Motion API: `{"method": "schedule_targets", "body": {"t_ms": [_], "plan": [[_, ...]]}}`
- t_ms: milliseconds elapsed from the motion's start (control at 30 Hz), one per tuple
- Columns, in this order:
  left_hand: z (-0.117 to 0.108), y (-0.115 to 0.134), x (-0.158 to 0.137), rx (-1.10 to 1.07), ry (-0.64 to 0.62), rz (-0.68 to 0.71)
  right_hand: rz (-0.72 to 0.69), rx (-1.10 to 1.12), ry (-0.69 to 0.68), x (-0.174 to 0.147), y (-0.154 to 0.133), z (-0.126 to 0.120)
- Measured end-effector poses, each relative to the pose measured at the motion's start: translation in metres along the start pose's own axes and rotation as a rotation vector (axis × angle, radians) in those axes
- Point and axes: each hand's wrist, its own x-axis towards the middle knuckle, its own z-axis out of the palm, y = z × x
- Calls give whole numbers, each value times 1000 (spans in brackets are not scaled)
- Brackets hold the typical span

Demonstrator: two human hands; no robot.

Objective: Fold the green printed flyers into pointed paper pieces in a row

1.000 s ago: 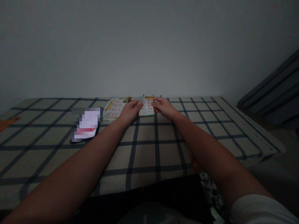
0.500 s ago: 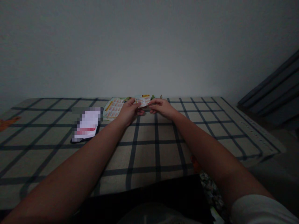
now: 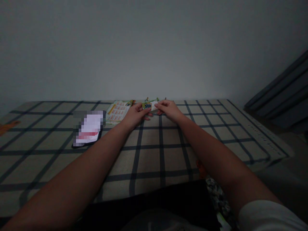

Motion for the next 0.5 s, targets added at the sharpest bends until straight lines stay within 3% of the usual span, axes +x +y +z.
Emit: {"method": "schedule_targets", "body": {"t_ms": [133,500], "plan": [[-2,-2,2,-4,10,-11,-41,96,15,3,5,1],[3,3,-1,-4,17,-53,21,137,4,6,5,1]]}}
